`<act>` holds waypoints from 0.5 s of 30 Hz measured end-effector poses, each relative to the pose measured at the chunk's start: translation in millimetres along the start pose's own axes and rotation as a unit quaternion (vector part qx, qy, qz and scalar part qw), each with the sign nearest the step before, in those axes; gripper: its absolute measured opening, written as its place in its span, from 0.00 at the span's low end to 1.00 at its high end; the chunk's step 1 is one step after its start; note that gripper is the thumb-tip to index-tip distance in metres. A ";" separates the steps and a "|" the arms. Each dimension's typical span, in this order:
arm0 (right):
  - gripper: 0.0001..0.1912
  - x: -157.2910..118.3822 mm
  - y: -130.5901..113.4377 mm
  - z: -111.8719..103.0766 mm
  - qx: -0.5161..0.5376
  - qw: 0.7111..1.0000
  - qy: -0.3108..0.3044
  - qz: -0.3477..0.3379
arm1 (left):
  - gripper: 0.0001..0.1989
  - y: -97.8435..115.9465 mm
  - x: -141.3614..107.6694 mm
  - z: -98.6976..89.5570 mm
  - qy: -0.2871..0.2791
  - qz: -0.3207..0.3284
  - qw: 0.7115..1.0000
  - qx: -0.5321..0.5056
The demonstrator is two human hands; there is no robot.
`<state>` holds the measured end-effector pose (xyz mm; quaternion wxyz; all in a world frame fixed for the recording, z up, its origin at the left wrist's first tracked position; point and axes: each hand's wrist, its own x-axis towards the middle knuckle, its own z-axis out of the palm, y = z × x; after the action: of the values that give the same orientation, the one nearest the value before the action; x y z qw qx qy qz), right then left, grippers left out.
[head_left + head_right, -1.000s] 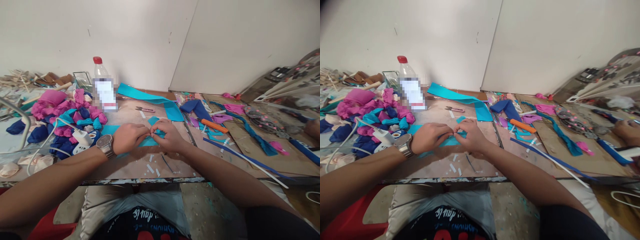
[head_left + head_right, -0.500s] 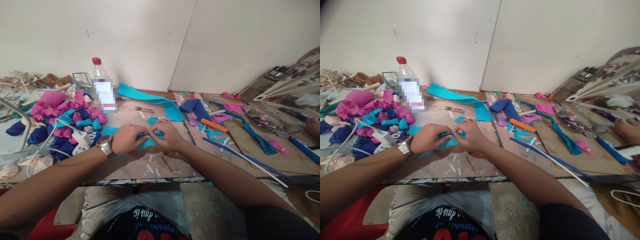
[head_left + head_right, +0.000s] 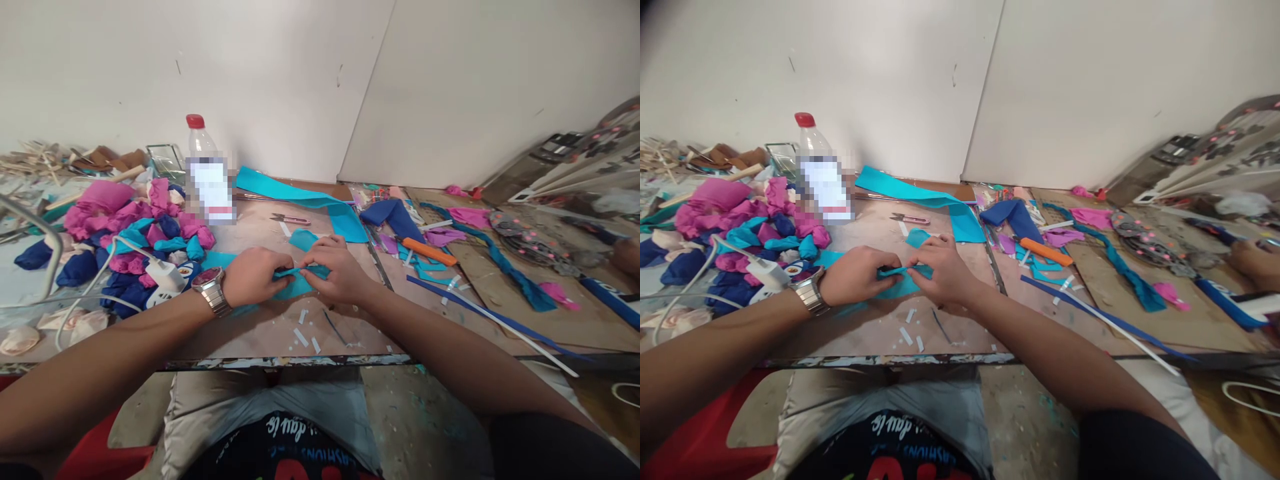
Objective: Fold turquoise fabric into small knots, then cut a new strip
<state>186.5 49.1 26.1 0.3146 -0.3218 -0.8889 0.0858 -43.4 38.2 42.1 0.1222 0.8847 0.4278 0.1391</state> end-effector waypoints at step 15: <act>0.05 1.4 -3.5 -3.8 -0.003 1.000 0.002 -0.017 | 0.17 -1.7 -1.1 2.4 0.033 0.031 0.996 -0.071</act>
<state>186.2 47.0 31.1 0.3170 -0.3072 -0.8940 0.0774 -44.5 38.1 39.1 0.1664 0.8817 0.3929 0.2016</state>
